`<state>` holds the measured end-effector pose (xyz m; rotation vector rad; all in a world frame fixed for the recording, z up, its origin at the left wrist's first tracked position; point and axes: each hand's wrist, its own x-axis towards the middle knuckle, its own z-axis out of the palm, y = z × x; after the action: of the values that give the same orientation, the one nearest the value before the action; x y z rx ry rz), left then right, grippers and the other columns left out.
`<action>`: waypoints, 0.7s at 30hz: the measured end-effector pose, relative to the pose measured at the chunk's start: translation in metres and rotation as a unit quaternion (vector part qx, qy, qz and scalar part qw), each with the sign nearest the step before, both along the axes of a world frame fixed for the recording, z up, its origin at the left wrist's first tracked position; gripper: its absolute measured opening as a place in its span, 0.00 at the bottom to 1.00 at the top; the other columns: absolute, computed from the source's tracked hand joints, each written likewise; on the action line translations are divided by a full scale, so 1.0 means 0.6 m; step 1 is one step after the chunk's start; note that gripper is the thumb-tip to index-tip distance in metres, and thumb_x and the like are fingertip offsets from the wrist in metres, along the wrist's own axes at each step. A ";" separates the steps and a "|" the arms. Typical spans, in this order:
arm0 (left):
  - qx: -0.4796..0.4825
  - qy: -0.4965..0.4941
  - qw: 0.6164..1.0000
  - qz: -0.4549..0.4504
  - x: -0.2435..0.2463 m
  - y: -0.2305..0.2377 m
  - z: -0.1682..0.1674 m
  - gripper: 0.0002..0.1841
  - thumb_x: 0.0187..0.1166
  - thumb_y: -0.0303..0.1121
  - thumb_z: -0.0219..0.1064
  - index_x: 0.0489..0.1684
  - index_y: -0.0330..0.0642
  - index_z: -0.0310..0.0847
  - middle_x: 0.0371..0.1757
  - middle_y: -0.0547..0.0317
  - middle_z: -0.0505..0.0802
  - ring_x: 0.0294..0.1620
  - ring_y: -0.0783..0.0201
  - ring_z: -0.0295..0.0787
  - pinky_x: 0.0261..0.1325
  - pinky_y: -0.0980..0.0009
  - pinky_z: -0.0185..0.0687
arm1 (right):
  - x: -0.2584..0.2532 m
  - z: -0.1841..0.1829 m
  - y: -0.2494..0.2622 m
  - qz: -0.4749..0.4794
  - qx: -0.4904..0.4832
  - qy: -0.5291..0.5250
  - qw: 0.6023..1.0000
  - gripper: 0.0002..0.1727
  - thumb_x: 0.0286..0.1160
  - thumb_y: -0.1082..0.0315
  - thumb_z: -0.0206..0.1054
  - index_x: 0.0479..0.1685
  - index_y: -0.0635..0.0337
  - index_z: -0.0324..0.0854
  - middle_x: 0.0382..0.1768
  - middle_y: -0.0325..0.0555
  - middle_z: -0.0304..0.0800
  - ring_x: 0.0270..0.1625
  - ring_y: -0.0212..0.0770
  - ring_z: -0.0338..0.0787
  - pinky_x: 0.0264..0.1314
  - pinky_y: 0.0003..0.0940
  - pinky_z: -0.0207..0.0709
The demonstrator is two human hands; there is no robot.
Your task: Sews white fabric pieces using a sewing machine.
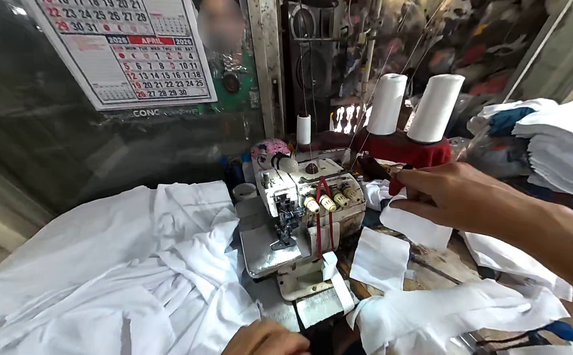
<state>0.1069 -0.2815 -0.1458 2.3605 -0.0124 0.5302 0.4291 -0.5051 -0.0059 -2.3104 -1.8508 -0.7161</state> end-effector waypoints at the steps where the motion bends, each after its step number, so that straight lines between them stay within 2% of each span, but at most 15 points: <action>1: -0.032 -0.016 0.999 -0.003 0.013 -0.014 0.006 0.11 0.85 0.38 0.67 0.49 0.43 0.93 0.47 0.56 0.95 0.50 0.62 0.92 0.58 0.61 0.87 | -0.022 0.007 -0.004 0.005 0.007 -0.023 1.000 0.12 0.75 0.53 0.70 0.39 0.51 0.86 0.16 0.30 0.76 0.18 0.34 0.79 0.21 0.38 0.76; 4: -0.174 -0.057 0.983 -0.022 0.084 -0.058 -0.021 0.11 0.87 0.37 0.64 0.46 0.41 0.91 0.42 0.59 0.94 0.43 0.67 0.92 0.49 0.66 0.91 | -0.081 0.011 -0.018 0.014 0.030 -0.017 0.999 0.11 0.76 0.53 0.65 0.39 0.49 0.85 0.22 0.28 0.78 0.23 0.30 0.80 0.25 0.34 0.78; 6: -0.319 -0.044 0.946 -0.041 0.133 -0.098 -0.062 0.15 0.91 0.36 0.56 0.51 0.37 0.89 0.45 0.58 0.95 0.46 0.64 0.94 0.50 0.65 0.93 | -0.114 -0.003 -0.024 0.023 0.063 0.014 0.998 0.11 0.76 0.53 0.65 0.41 0.48 0.85 0.23 0.25 0.78 0.22 0.24 0.77 0.24 0.25 0.75; 7: -0.409 -0.029 0.909 -0.077 0.150 -0.120 -0.086 0.20 0.93 0.37 0.50 0.59 0.33 0.86 0.51 0.53 0.95 0.51 0.61 0.93 0.54 0.62 0.91 | -0.130 -0.015 -0.028 0.022 0.079 0.023 0.996 0.11 0.75 0.53 0.65 0.41 0.48 0.85 0.23 0.24 0.78 0.23 0.23 0.76 0.24 0.23 0.73; 8: -0.510 -0.013 0.850 -0.128 0.161 -0.141 -0.109 0.26 0.94 0.44 0.46 0.67 0.29 0.80 0.58 0.48 0.93 0.59 0.57 0.90 0.62 0.58 0.88 | -0.146 -0.030 -0.031 0.016 0.095 0.033 0.995 0.11 0.75 0.52 0.65 0.40 0.47 0.85 0.24 0.23 0.78 0.24 0.22 0.76 0.25 0.22 0.72; 9: -0.611 -0.004 0.774 -0.167 0.168 -0.166 -0.126 0.33 0.91 0.54 0.47 0.73 0.29 0.75 0.63 0.48 0.91 0.64 0.56 0.88 0.66 0.57 0.85 | -0.160 -0.046 -0.034 0.006 0.114 0.049 0.992 0.11 0.75 0.52 0.65 0.39 0.47 0.85 0.24 0.23 0.79 0.24 0.21 0.76 0.24 0.22 0.71; 10: -0.692 0.004 0.697 -0.188 0.170 -0.189 -0.134 0.38 0.86 0.62 0.54 0.77 0.32 0.70 0.65 0.49 0.90 0.67 0.56 0.87 0.69 0.55 0.83 | -0.171 -0.064 -0.035 -0.002 0.133 0.072 0.988 0.12 0.74 0.51 0.66 0.38 0.47 0.85 0.24 0.23 0.80 0.23 0.21 0.76 0.22 0.22 0.72; 11: -0.738 0.010 0.648 -0.190 0.168 -0.206 -0.133 0.37 0.84 0.60 0.59 0.79 0.35 0.67 0.66 0.49 0.89 0.68 0.56 0.86 0.71 0.53 0.82 | -0.179 -0.086 -0.036 -0.008 0.154 0.104 0.983 0.12 0.74 0.51 0.67 0.39 0.48 0.85 0.25 0.24 0.81 0.23 0.21 0.77 0.22 0.22 0.73; 12: -0.762 0.003 0.624 -0.176 0.166 -0.218 -0.130 0.31 0.86 0.51 0.62 0.77 0.36 0.68 0.64 0.47 0.90 0.65 0.54 0.88 0.71 0.51 0.83 | -0.185 -0.111 -0.038 -0.021 0.174 0.134 0.975 0.11 0.75 0.52 0.68 0.42 0.48 0.86 0.25 0.23 0.82 0.24 0.21 0.78 0.23 0.22 0.74; 13: -0.769 -0.005 0.621 -0.148 0.164 -0.223 -0.125 0.24 0.87 0.41 0.63 0.73 0.33 0.71 0.60 0.44 0.91 0.61 0.52 0.91 0.68 0.49 0.85 | -0.189 -0.137 -0.040 -0.039 0.193 0.158 0.968 0.11 0.77 0.52 0.67 0.43 0.46 0.86 0.26 0.22 0.82 0.24 0.19 0.78 0.23 0.21 0.75; 14: -0.754 -0.009 0.648 -0.109 0.162 -0.220 -0.122 0.19 0.87 0.34 0.63 0.69 0.29 0.75 0.56 0.40 0.92 0.56 0.50 0.93 0.64 0.48 0.88 | -0.193 -0.166 -0.045 -0.056 0.212 0.185 0.958 0.11 0.78 0.52 0.67 0.45 0.47 0.86 0.27 0.23 0.83 0.25 0.20 0.79 0.25 0.21 0.77; 15: -0.713 -0.010 0.698 -0.073 0.160 -0.210 -0.121 0.16 0.87 0.30 0.63 0.65 0.26 0.78 0.53 0.39 0.92 0.52 0.50 0.93 0.60 0.48 0.90 | -0.198 -0.193 -0.053 -0.071 0.227 0.221 0.946 0.12 0.80 0.53 0.67 0.48 0.49 0.87 0.30 0.26 0.87 0.28 0.21 0.83 0.29 0.24 0.80; 18: -0.501 -0.008 0.865 -0.027 0.146 -0.144 -0.103 0.11 0.79 0.29 0.72 0.49 0.29 0.86 0.41 0.46 0.95 0.41 0.57 0.94 0.47 0.60 0.94 | -0.215 -0.265 -0.084 -0.046 0.273 0.385 0.880 0.17 0.83 0.58 0.69 0.59 0.60 0.84 0.41 0.37 0.95 0.37 0.30 0.93 0.43 0.32 0.91; 19: -0.446 0.006 0.895 -0.026 0.141 -0.120 -0.089 0.12 0.76 0.31 0.75 0.48 0.31 0.86 0.40 0.50 0.95 0.40 0.59 0.95 0.46 0.62 0.94 | -0.221 -0.281 -0.087 -0.029 0.297 0.438 0.848 0.17 0.81 0.61 0.71 0.61 0.63 0.82 0.44 0.41 0.95 0.39 0.34 0.94 0.45 0.34 0.93; 21: -0.396 0.034 0.917 -0.024 0.135 -0.085 -0.063 0.15 0.72 0.32 0.79 0.50 0.33 0.88 0.41 0.52 0.96 0.42 0.60 0.96 0.48 0.63 0.95 | -0.235 -0.293 -0.085 -0.007 0.341 0.514 0.787 0.21 0.79 0.64 0.73 0.63 0.66 0.77 0.46 0.48 0.93 0.38 0.39 0.94 0.42 0.36 0.93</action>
<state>0.1877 -0.3327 -0.1837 1.5738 0.1501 0.3374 0.2881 -0.5558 -0.1817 -1.6297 -0.8497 -0.0052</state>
